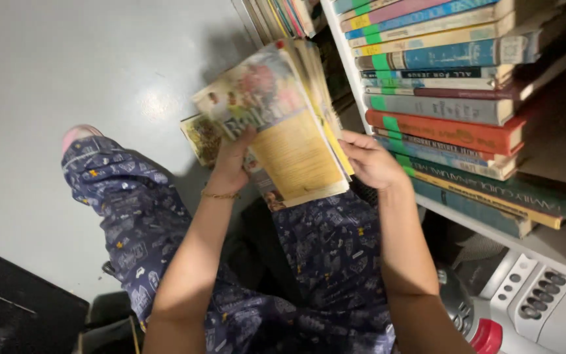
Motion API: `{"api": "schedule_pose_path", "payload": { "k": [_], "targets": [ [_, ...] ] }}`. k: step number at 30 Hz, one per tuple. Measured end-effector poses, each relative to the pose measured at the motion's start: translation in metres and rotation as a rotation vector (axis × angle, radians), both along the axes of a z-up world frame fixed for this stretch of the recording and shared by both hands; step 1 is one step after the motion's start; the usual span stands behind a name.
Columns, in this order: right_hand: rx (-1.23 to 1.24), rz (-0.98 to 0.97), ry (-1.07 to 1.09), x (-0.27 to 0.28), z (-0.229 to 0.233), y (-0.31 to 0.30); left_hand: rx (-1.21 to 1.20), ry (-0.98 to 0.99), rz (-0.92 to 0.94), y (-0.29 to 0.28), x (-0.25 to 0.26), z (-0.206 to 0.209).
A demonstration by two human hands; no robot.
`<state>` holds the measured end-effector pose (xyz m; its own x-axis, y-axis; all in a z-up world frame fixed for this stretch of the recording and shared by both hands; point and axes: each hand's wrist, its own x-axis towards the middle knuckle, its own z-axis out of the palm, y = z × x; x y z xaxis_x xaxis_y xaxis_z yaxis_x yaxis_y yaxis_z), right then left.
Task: Sorting and organizing books and magazines from a shelf onto the floor.
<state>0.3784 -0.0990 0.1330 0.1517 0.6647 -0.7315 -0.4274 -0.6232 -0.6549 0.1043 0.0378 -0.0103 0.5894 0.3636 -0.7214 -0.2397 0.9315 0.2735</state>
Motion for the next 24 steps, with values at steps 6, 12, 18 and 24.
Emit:
{"api": "schedule_pose_path", "payload": {
  "k": [6,12,18,24],
  "targets": [
    [0.038,0.080,0.110,0.006,0.033,0.017,-0.117,-0.095,0.019,0.000,0.007,0.004],
    [0.144,0.074,-0.089,-0.017,0.041,0.030,-0.081,-0.185,0.114,0.008,-0.009,0.018],
    [0.180,0.070,-0.360,-0.028,0.062,0.029,-0.100,-0.249,0.130,0.010,-0.020,0.022],
    [0.174,-0.019,-0.407,-0.026,0.075,0.025,-0.147,-0.405,0.181,0.006,-0.019,0.025]
  ]
}}
